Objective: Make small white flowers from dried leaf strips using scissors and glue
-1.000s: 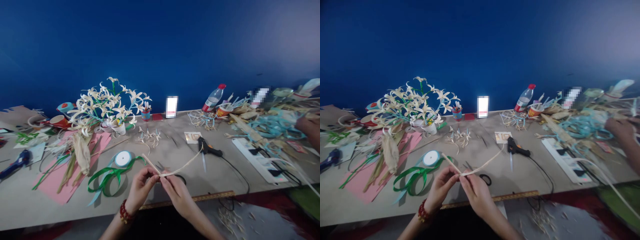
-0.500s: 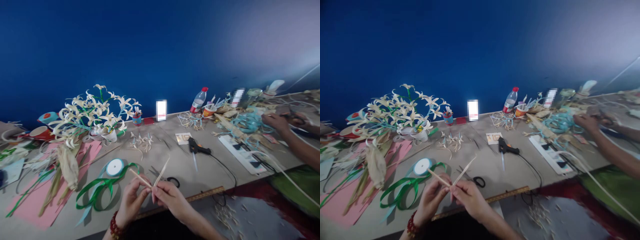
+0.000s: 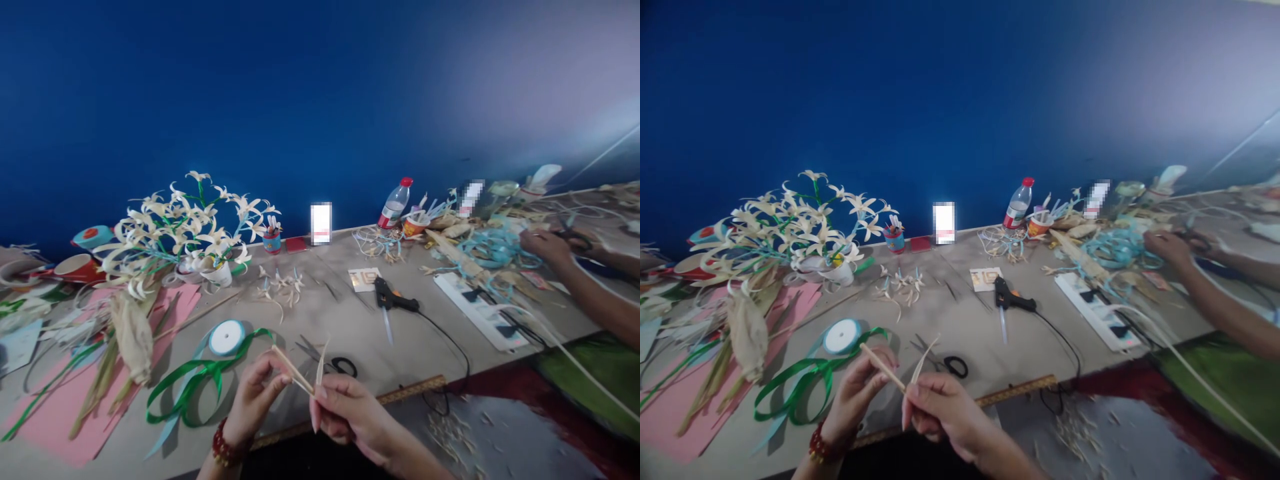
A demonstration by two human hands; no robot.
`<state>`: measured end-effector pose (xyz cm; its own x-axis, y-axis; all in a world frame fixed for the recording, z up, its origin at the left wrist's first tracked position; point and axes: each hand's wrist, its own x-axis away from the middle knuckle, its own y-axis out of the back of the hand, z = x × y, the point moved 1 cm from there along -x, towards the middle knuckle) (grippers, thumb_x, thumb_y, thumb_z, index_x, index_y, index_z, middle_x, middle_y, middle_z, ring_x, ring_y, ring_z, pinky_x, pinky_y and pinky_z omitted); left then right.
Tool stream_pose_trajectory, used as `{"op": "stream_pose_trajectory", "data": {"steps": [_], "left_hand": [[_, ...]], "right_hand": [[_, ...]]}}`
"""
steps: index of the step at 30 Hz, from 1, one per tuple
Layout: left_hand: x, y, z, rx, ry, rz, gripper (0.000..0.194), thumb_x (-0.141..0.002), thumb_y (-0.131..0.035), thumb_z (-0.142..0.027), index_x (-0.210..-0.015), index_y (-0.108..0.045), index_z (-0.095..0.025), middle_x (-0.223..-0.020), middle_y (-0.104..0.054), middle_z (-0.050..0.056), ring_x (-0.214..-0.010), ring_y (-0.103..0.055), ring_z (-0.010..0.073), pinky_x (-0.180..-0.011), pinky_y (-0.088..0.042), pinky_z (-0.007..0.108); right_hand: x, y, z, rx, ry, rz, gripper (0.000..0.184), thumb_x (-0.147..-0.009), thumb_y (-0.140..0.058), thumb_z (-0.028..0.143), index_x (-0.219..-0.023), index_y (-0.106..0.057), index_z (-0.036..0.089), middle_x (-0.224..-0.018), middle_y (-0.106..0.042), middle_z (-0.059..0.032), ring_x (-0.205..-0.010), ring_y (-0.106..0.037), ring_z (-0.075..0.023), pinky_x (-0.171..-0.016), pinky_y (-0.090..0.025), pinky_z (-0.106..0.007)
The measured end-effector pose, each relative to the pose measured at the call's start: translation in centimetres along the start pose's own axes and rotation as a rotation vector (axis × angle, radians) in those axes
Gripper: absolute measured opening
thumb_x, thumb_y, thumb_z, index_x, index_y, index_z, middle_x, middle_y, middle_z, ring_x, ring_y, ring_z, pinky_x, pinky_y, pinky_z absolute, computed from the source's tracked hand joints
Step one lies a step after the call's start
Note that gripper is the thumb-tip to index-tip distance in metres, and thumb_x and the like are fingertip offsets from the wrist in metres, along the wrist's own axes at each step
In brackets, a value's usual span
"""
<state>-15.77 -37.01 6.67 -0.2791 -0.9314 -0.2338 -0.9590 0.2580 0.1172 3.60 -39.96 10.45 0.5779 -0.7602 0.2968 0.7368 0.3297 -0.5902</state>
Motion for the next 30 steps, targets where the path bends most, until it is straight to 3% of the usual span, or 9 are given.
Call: {"op": "stream_pose_trajectory", "data": {"steps": [8, 12, 16, 23, 26, 30], "left_hand": [[-0.6, 0.1, -0.4, 0.022, -0.035, 0.035, 0.02, -0.089, -0.061, -0.033, -0.078, -0.064, -0.017, -0.08, -0.066, 0.008, -0.082, -0.061, 0.0227, -0.075, -0.048, 0.034], [-0.9, 0.5, -0.5, 0.036, -0.068, 0.071, 0.021, -0.09, -0.06, -0.034, -0.078, -0.064, -0.017, -0.078, -0.065, 0.007, -0.08, -0.061, 0.022, -0.076, -0.049, 0.034], [-0.8, 0.6, -0.4, 0.061, -0.07, 0.083, 0.018, -0.09, -0.061, -0.031, -0.08, -0.065, -0.017, -0.078, -0.065, 0.006, -0.081, -0.061, 0.0216, -0.077, -0.048, 0.035], [-0.6, 0.5, -0.5, 0.097, -0.016, 0.103, 0.024, -0.09, -0.06, -0.037, -0.078, -0.064, -0.017, -0.075, -0.063, 0.007, -0.079, -0.059, 0.0214, -0.075, -0.047, 0.034], [-0.7, 0.7, -0.3, 0.14, 0.027, -0.013, 0.021, -0.089, -0.062, -0.034, -0.077, -0.063, -0.017, -0.074, -0.061, 0.005, -0.079, -0.058, 0.02, -0.074, -0.046, 0.031], [-1.0, 0.1, -0.3, 0.268, 0.118, -0.242, 0.016, -0.087, -0.065, -0.032, -0.08, -0.061, -0.018, -0.075, -0.057, 0.001, -0.073, -0.053, 0.0153, -0.069, -0.044, 0.026]], "right_hand": [[1.3, 1.1, 1.1, -0.041, -0.105, 0.033, 0.047, -0.077, -0.073, 0.053, -0.06, -0.062, 0.011, -0.04, -0.036, 0.0091, -0.034, -0.02, -0.0016, -0.035, -0.008, -0.019], [1.9, 1.7, 1.6, -0.029, -0.136, 0.116, 0.047, -0.077, -0.072, 0.054, -0.061, -0.064, 0.01, -0.038, -0.036, 0.0094, -0.031, -0.019, -0.0014, -0.034, -0.009, -0.018], [2.4, 2.3, 2.3, -0.021, -0.131, 0.161, 0.048, -0.077, -0.072, 0.054, -0.063, -0.067, 0.009, -0.037, -0.04, 0.0084, -0.029, -0.02, -0.0016, -0.032, -0.01, -0.018], [3.4, 4.2, 3.0, 0.028, -0.082, 0.12, 0.055, -0.071, -0.073, 0.062, -0.056, -0.061, 0.011, -0.035, -0.036, 0.0088, -0.029, -0.019, -0.0006, -0.033, -0.009, -0.02], [3.6, 4.9, 4.1, -0.046, 0.121, -0.027, 0.055, -0.067, -0.073, 0.068, -0.057, -0.056, 0.017, -0.037, -0.026, 0.0124, -0.032, -0.012, -0.0012, -0.034, -0.01, -0.019], [2.6, 5.0, 5.3, -0.264, 0.631, -0.532, 0.037, -0.077, -0.074, 0.052, -0.071, -0.053, 0.022, -0.051, -0.02, 0.012, -0.043, -0.007, -0.0065, -0.036, -0.013, -0.017]]}}
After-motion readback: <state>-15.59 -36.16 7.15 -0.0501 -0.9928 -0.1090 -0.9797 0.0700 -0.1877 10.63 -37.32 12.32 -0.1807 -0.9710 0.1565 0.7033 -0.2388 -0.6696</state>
